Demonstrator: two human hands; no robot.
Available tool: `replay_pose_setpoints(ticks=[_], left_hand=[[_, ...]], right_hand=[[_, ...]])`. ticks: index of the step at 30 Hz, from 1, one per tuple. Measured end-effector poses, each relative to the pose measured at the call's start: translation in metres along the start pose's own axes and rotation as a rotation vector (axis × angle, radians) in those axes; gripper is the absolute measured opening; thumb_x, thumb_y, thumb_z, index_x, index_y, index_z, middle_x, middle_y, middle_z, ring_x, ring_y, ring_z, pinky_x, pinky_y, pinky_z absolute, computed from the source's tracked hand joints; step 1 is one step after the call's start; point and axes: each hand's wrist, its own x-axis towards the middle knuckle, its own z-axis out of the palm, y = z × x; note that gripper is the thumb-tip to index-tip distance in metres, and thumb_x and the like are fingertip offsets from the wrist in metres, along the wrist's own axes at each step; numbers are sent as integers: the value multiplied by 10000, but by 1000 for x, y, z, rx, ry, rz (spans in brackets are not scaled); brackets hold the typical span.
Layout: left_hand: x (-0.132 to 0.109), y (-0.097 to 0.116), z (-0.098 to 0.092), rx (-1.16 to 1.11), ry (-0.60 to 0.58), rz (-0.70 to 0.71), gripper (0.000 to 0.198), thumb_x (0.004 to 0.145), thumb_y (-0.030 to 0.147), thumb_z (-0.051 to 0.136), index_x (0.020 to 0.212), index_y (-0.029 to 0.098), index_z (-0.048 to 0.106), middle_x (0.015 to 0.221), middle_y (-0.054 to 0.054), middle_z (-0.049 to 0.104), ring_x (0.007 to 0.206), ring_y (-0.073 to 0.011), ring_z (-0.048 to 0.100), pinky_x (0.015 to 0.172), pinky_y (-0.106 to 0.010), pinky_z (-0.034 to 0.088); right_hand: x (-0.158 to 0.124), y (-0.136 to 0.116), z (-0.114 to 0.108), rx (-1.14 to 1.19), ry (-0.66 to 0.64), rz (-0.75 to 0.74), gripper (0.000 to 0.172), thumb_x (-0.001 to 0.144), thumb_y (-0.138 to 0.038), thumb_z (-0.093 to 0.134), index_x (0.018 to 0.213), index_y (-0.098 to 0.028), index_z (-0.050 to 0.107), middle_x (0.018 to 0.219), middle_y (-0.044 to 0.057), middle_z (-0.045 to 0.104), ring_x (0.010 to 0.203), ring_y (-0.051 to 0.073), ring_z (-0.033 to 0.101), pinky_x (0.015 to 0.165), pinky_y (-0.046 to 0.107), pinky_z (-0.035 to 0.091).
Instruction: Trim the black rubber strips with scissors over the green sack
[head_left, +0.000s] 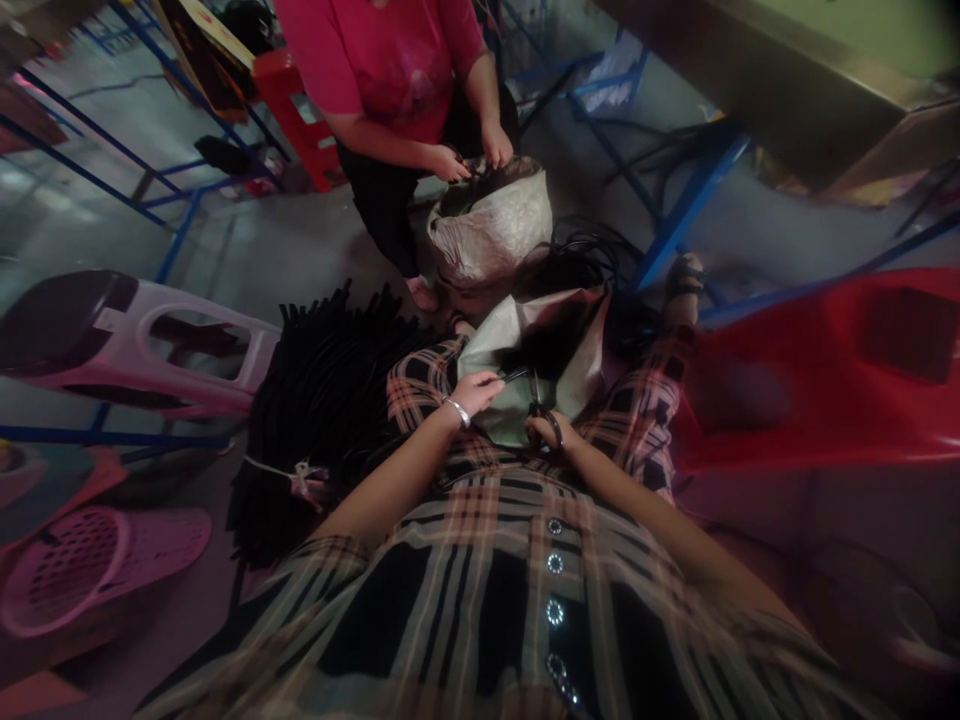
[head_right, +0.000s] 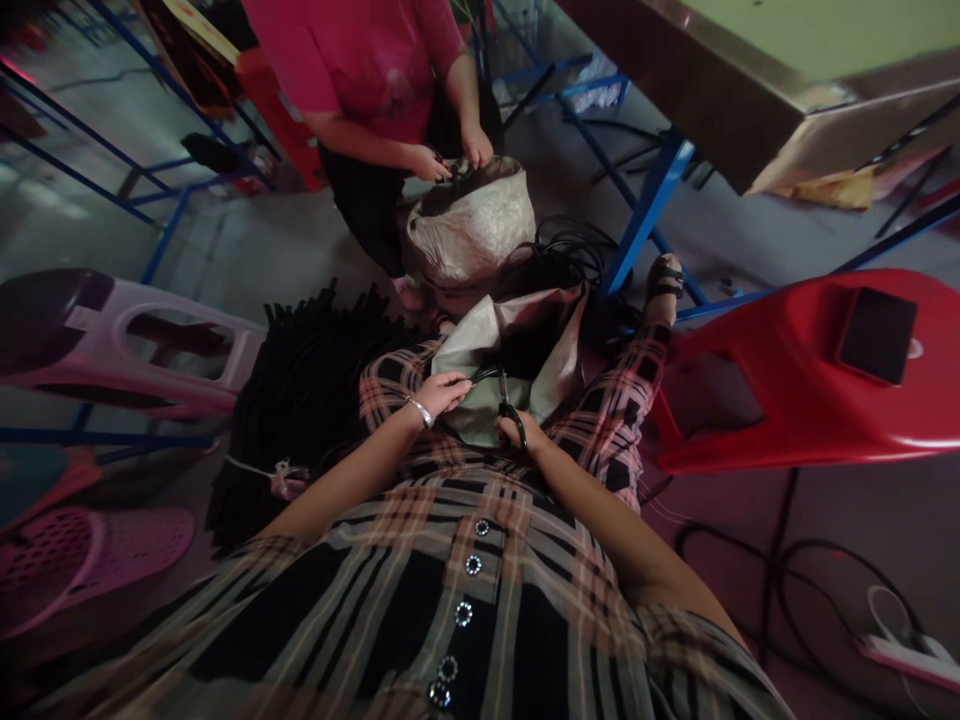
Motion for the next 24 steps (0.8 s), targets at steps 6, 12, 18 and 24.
replay_pose_setpoints(ticks=[6, 12, 18, 24], left_hand=[[-4, 0, 9, 28, -34, -19, 268, 700, 382, 659, 787, 140, 581, 479, 71, 436, 334, -16, 316, 358, -171, 187], [-4, -4, 9, 61, -43, -10, 271, 693, 388, 659, 788, 146, 583, 481, 72, 438, 334, -19, 318, 361, -171, 190], [-2, -7, 9, 104, -47, -7, 285, 688, 404, 644, 804, 149, 593, 488, 70, 441, 352, -24, 317, 374, -172, 206], [-2, -7, 7, 245, -8, 77, 265, 702, 386, 607, 804, 142, 628, 512, 59, 457, 417, -41, 340, 424, -177, 256]], right_hand=[[4, 8, 5, 56, 1, 28, 170, 708, -308, 544, 640, -153, 562, 576, 20, 580, 548, 122, 547, 510, 198, 426], [3, 7, 5, 88, 8, 28, 152, 702, -294, 548, 654, -150, 557, 584, 21, 575, 553, 126, 550, 511, 202, 432], [3, 7, 2, 58, -22, 7, 178, 724, -321, 545, 674, -153, 574, 618, 23, 595, 556, 129, 565, 525, 212, 432], [7, 12, -2, -81, 2, -39, 183, 734, -284, 510, 626, -150, 574, 581, 23, 595, 549, 118, 556, 515, 189, 399]])
